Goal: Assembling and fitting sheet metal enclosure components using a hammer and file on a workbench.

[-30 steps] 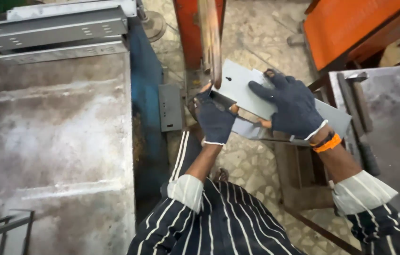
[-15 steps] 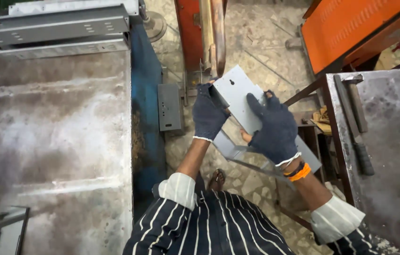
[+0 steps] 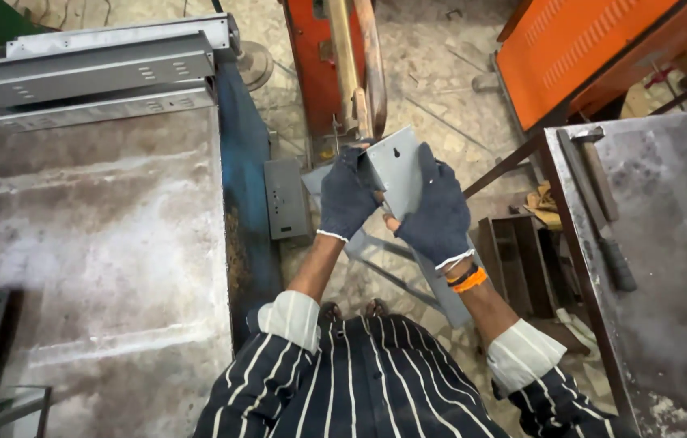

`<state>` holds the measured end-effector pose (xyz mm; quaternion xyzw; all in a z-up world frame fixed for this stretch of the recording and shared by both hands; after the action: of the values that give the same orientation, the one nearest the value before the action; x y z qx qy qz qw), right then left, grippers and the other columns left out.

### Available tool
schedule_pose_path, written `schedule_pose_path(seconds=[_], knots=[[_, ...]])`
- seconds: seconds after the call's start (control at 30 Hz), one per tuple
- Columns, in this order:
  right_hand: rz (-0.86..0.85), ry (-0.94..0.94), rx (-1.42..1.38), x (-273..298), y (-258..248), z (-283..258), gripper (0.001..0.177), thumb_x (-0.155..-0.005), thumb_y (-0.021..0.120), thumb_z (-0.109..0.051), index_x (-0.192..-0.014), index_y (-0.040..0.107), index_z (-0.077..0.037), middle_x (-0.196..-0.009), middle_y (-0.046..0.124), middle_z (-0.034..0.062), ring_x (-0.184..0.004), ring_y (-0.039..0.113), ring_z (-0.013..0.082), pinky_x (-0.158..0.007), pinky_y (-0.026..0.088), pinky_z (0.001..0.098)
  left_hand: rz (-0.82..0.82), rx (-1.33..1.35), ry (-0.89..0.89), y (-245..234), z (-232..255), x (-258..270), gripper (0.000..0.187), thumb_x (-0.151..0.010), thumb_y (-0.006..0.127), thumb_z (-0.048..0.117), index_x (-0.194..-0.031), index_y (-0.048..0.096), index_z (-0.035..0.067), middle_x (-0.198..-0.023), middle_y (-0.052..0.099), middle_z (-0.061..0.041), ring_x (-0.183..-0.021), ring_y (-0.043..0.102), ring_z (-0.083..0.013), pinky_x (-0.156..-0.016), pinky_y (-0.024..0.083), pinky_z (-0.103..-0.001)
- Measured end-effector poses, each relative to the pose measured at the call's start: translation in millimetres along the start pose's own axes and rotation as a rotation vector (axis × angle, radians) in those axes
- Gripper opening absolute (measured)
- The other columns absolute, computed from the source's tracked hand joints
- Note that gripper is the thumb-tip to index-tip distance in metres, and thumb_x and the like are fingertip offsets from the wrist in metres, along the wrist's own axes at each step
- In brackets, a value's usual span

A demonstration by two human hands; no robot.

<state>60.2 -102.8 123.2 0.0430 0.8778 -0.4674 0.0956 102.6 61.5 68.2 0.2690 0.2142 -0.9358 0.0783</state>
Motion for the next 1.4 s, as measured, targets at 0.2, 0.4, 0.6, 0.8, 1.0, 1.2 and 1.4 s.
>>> schedule_pose_path(seconds=[0.2, 0.4, 0.6, 0.8, 1.0, 1.2, 1.4], knots=[[0.187, -0.124, 0.018, 21.7, -37.6, -26.6, 0.112, -0.054, 0.088, -0.028, -0.153, 0.041, -0.002, -0.12, 0.062, 0.0247, -0.107, 0.063, 0.0422, -0.089, 0.052, 0.0498, -0.122, 0.048, -0.024, -9.5, 21.1, 9.1, 0.086, -0.059, 0.091, 0.015, -0.137, 0.055, 0.009, -0.129, 0.065, -0.013, -0.119, 0.067, -0.0331, -0.098, 0.055, -0.039], [0.191, -0.161, 0.104, 42.3, -67.1, -33.8, 0.112, -0.049, 0.087, -0.028, -0.151, 0.046, -0.003, -0.119, 0.065, 0.0238, -0.104, 0.064, 0.0413, -0.087, 0.052, 0.049, -0.161, 0.065, 0.209, -44.8, 90.6, 12.5, 0.073, -0.073, 0.088, 0.023, -0.135, 0.054, 0.004, -0.148, 0.053, -0.02, -0.129, 0.058, -0.0394, -0.103, 0.05, -0.043], [0.127, -0.085, 0.229, 61.2, -59.2, -19.7, 0.112, -0.045, 0.087, -0.027, -0.149, 0.051, -0.009, -0.118, 0.065, 0.0238, -0.102, 0.064, 0.042, -0.088, 0.051, 0.0492, -0.175, -0.108, -0.035, -18.9, 39.8, 53.2, 0.031, -0.088, 0.067, 0.005, -0.117, 0.075, 0.014, -0.115, 0.073, -0.009, -0.098, 0.071, -0.0292, -0.081, 0.056, -0.039], [0.105, -0.08, 0.258, 74.0, -46.4, -24.5, 0.107, -0.047, 0.088, -0.029, -0.147, 0.053, -0.011, -0.115, 0.065, 0.0227, -0.101, 0.063, 0.0406, -0.086, 0.049, 0.0497, -0.212, -0.27, 0.022, -8.1, 18.9, 75.2, 0.035, -0.079, 0.074, 0.009, -0.113, 0.073, 0.014, -0.104, 0.073, -0.011, -0.089, 0.069, -0.0335, -0.074, 0.054, -0.043], [0.055, -0.079, 0.229, 73.2, -38.7, -42.4, 0.108, -0.047, 0.088, -0.03, -0.148, 0.053, -0.011, -0.116, 0.065, 0.0212, -0.101, 0.063, 0.0399, -0.088, 0.049, 0.0493, -0.119, -0.235, 0.068, -10.3, -74.2, 140.2, 0.037, -0.073, 0.07, 0.012, -0.11, 0.068, 0.007, -0.106, 0.071, -0.018, -0.093, 0.069, -0.038, -0.081, 0.055, -0.047], [0.092, -0.113, 0.051, 80.6, -62.1, -37.3, 0.117, -0.046, 0.088, -0.03, -0.153, 0.047, -0.008, -0.136, 0.061, 0.0236, -0.126, 0.058, 0.0443, -0.107, 0.045, 0.0494, -0.018, -0.291, -0.61, -38.1, -146.6, 155.1, 0.026, -0.101, 0.066, 0.028, -0.094, 0.066, 0.003, -0.087, 0.067, -0.024, -0.083, 0.064, -0.0448, -0.071, 0.046, -0.054], [-0.003, -0.145, -0.394, 86.2, -95.0, -7.5, 0.123, -0.059, 0.088, -0.026, -0.164, 0.029, -0.005, -0.164, 0.043, 0.0206, -0.15, 0.044, 0.033, -0.125, 0.032, 0.0427, 0.178, 0.006, -0.369, -54.2, -92.1, 91.7, 0.035, -0.109, 0.051, 0.03, -0.091, 0.062, 0.002, -0.075, 0.062, -0.019, -0.068, 0.06, -0.0344, -0.066, 0.046, -0.043]])
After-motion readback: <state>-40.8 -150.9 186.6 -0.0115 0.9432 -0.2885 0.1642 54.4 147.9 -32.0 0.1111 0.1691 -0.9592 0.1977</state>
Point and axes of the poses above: each hand's wrist, its own x-axis away from the middle knuckle, its own y-axis out of the palm, z = x × y, the point moved 9 cm from there along -x, towards the middle knuckle
